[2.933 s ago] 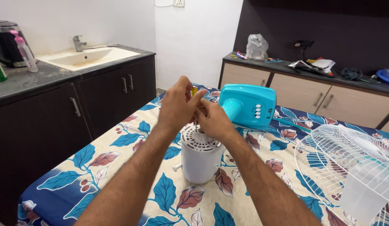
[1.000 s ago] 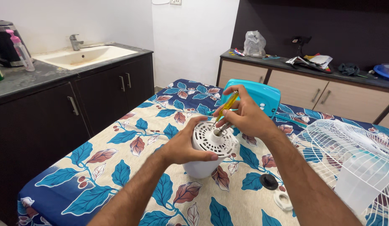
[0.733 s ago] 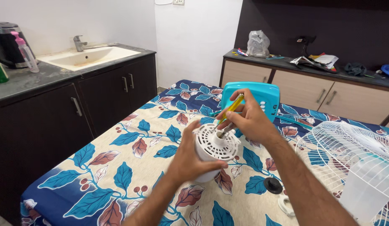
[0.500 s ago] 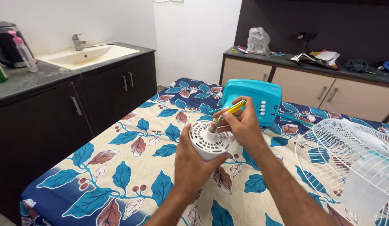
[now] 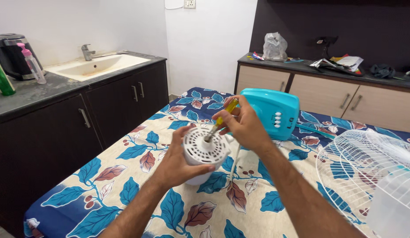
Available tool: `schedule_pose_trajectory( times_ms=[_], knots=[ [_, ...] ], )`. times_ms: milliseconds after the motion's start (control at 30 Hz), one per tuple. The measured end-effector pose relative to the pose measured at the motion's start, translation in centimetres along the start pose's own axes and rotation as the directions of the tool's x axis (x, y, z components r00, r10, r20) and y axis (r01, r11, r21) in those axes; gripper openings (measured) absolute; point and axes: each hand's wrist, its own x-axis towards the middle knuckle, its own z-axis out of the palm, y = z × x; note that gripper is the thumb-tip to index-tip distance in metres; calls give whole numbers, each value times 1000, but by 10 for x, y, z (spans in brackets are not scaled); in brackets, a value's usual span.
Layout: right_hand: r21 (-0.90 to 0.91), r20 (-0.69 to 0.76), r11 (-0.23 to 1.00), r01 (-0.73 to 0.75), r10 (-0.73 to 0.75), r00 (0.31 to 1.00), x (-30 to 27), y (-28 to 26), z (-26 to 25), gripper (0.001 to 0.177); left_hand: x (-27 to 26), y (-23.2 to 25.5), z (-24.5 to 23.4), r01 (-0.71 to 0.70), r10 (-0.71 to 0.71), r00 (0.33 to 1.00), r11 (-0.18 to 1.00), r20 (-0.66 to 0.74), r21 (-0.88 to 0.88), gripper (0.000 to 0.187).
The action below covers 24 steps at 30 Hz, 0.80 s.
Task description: The person uses a yellow screwdriver to unscrew and remove the top cap of a white cylindrical appliance component. They then use the screwdriver to pry open the side seam of the component's housing, separating the two halves.
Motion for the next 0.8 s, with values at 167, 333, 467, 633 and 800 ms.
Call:
schedule_pose_trajectory(
  times_ms=[167, 333, 467, 633, 800],
  knots=[
    [2, -45, 998, -57, 57, 997, -7, -16, -15, 23, 1, 23, 3, 88, -96, 986, 994, 138, 68, 126],
    [-120, -136, 992, -33, 16, 991, -24, -15, -32, 25, -8, 30, 10, -139, 124, 988, 975, 94, 172, 126],
    [-220, -118, 976, -5, -22, 993, -38, -18, -49, 23, -8, 26, 10, -108, 96, 987, 990, 127, 86, 127],
    [-298, 15, 947, -122, 133, 991, -52, -37, -70, 21, -11, 29, 10, -240, 209, 957, 959, 199, 150, 129],
    [-519, 111, 811, -271, 378, 919, -75, -38, -82, 30, -15, 24, 25, -356, 310, 925, 910, 220, 212, 121]
  ],
)
